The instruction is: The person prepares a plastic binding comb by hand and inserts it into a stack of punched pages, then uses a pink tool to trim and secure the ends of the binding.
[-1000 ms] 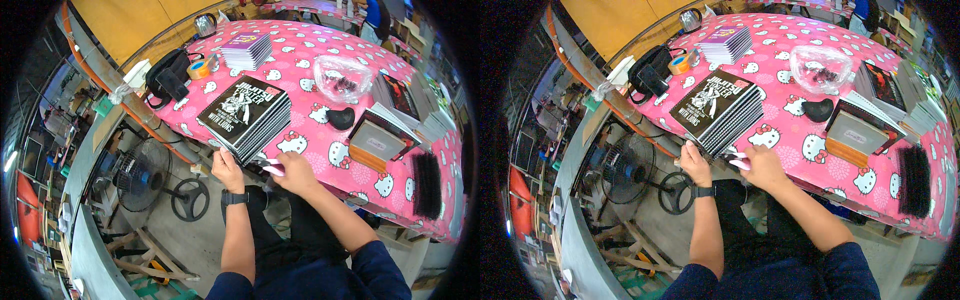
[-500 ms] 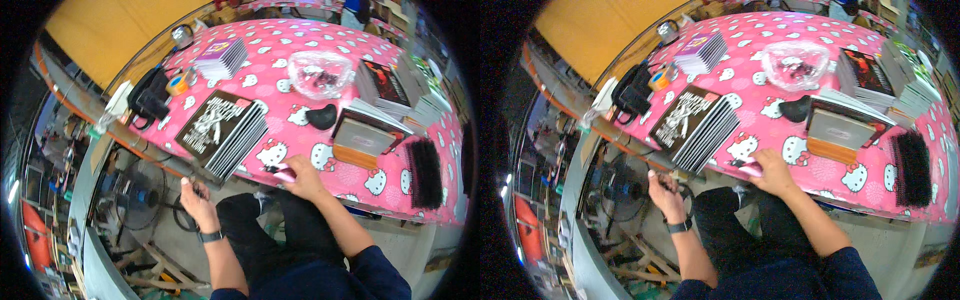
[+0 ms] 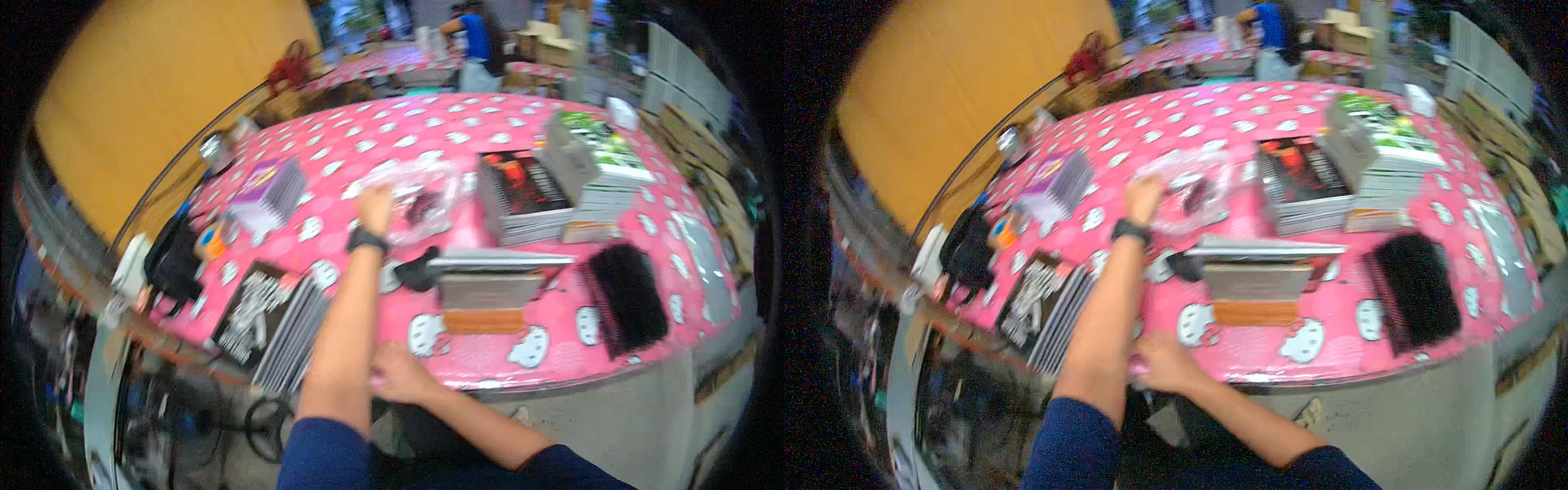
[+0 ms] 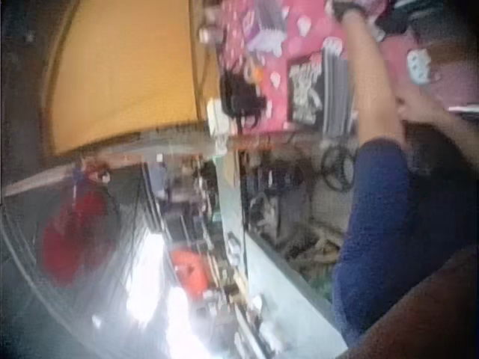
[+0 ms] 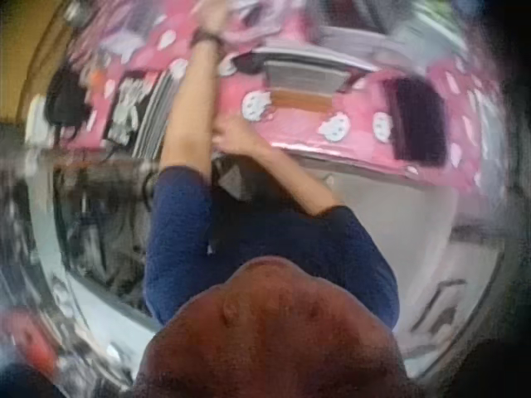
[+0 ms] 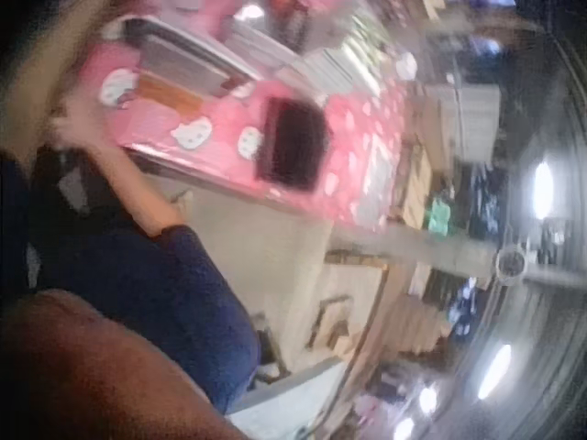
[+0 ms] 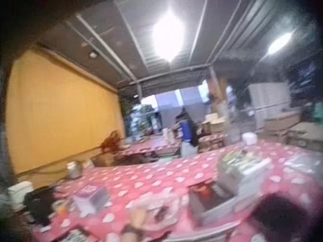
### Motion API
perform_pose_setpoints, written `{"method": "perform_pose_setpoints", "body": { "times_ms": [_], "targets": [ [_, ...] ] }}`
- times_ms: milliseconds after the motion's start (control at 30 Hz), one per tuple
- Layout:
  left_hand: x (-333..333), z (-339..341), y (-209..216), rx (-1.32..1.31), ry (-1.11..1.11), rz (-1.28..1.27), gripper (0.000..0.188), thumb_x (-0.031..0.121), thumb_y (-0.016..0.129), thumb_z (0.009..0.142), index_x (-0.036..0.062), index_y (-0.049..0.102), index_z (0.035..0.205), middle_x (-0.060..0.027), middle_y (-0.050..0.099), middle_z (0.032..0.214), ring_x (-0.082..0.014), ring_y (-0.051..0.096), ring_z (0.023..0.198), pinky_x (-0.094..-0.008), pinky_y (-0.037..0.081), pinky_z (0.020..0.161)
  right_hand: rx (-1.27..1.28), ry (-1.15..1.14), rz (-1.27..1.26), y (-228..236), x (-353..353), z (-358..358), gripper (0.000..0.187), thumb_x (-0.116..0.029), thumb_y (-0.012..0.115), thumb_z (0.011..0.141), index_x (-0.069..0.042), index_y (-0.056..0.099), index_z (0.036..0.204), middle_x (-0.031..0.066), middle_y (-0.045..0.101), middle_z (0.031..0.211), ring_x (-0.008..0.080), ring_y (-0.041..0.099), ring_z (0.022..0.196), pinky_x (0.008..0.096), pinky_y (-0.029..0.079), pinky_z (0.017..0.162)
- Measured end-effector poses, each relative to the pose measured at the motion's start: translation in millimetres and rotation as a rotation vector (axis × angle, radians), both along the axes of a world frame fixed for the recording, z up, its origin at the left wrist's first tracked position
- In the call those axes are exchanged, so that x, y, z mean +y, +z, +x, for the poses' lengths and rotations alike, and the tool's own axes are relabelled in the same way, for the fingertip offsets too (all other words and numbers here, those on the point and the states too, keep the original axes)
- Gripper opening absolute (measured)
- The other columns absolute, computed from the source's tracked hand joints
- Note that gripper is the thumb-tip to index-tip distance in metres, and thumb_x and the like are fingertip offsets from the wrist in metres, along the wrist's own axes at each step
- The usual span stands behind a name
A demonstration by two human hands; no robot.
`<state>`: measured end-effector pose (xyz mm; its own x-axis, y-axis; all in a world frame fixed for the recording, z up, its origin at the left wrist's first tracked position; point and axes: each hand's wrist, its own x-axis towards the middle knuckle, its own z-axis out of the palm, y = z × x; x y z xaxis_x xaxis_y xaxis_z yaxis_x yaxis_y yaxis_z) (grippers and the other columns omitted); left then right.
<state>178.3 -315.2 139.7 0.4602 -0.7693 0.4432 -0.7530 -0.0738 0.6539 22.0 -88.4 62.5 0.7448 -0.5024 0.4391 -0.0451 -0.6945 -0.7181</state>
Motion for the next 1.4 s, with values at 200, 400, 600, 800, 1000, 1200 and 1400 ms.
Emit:
{"method": "perform_pose_setpoints", "body": {
  "times_ms": [200, 400, 600, 800, 1000, 1200, 1400],
  "targets": [
    [97.6, 5.9, 27.9, 0.387, -0.45, 0.204, 0.031, 0.028, 0.055, 0.085, 0.0003, 0.06, 0.1, -0.0041, 0.059, 0.085, -0.0119, 0.054, 0.083, -0.0248, 0.043, 0.072, -0.134, -0.172, -0.02, -31.8, 1.1, 2.1, 0.034, -0.021, 0.068, 0.07, -0.004, 0.054, 0.096, 0.0133, 0.054, 0.091, 0.0293, 0.052, 0.084, 0.0381, 0.042, 0.074],
    [263.9, -4.1, 25.6, 0.18, -0.191, -0.129, 0.035, 0.029, 0.053, 0.086, 0.0017, 0.055, 0.109, -0.0133, 0.051, 0.116, -0.0273, 0.048, 0.108, -0.0413, 0.034, 0.093, -0.209, -0.31, 0.067, -6.2, -4.9, -67.7, 0.033, -0.016, 0.065, 0.072, -0.003, 0.051, 0.099, 0.0138, 0.05, 0.087, 0.0299, 0.049, 0.085, 0.0381, 0.039, 0.074],
    [341.9, -32.7, 20.8, -0.416, 0.428, -0.412, 0.05, 0.043, 0.052, 0.086, 0.0003, 0.056, 0.111, -0.0188, 0.054, 0.112, -0.0338, 0.049, 0.102, -0.046, 0.033, 0.092, -0.015, -0.348, 0.093, -10.2, -7.3, -69.4, 0.052, -0.018, 0.068, 0.063, -0.006, 0.052, 0.111, 0.0142, 0.054, 0.106, 0.0301, 0.051, 0.099, 0.0403, 0.039, 0.085],
    [373.9, 29.2, -24.4, -0.385, 0.237, -0.049, 0.027, 0.007, 0.053, 0.082, 0.0002, 0.057, 0.108, -0.0148, 0.05, 0.122, -0.0341, 0.039, 0.117, -0.0432, 0.03, 0.098, 0.035, -0.295, 0.033, 4.3, -8.5, -55.3, 0.043, -0.02, 0.068, 0.067, -0.004, 0.055, 0.104, 0.014, 0.057, 0.095, 0.0305, 0.053, 0.09, 0.0388, 0.041, 0.079],
    [379.3, 21.9, -32.7, -0.371, 0.333, -0.263, 0.033, 0.007, 0.054, 0.082, -0.0006, 0.053, 0.115, -0.017, 0.045, 0.126, -0.0337, 0.039, 0.119, -0.0431, 0.029, 0.098, -0.08, -0.351, 0.081, 8.4, 14.5, -38.1, 0.037, -0.02, 0.07, 0.067, -0.001, 0.056, 0.095, 0.0143, 0.056, 0.084, 0.0301, 0.054, 0.08, 0.0375, 0.043, 0.07],
    [399.0, 26.6, -109.4, 0.726, 0.191, -0.333, 0.038, 0.008, 0.056, 0.082, -0.0012, 0.049, 0.118, -0.0095, 0.052, 0.116, -0.0187, 0.048, 0.107, -0.0294, 0.038, 0.092, 0.205, -0.188, -0.156, 12.2, 48.4, 13.0, 0.032, -0.02, 0.069, 0.065, -0.002, 0.057, 0.087, 0.0161, 0.057, 0.075, 0.0335, 0.056, 0.069, 0.0407, 0.045, 0.06],
    [406.7, 26.7, -132.0, 0.92, 0.118, -0.571, 0.032, 0.005, 0.061, 0.082, -0.004, 0.053, 0.111, -0.0078, 0.057, 0.105, -0.0136, 0.053, 0.095, -0.0256, 0.041, 0.084, 0.398, -0.208, -0.369, 19.9, 68.7, 54.1, 0.041, -0.02, 0.067, 0.061, -0.004, 0.055, 0.097, 0.0116, 0.055, 0.09, 0.0305, 0.051, 0.089, 0.0419, 0.036, 0.074]
  ]
}}
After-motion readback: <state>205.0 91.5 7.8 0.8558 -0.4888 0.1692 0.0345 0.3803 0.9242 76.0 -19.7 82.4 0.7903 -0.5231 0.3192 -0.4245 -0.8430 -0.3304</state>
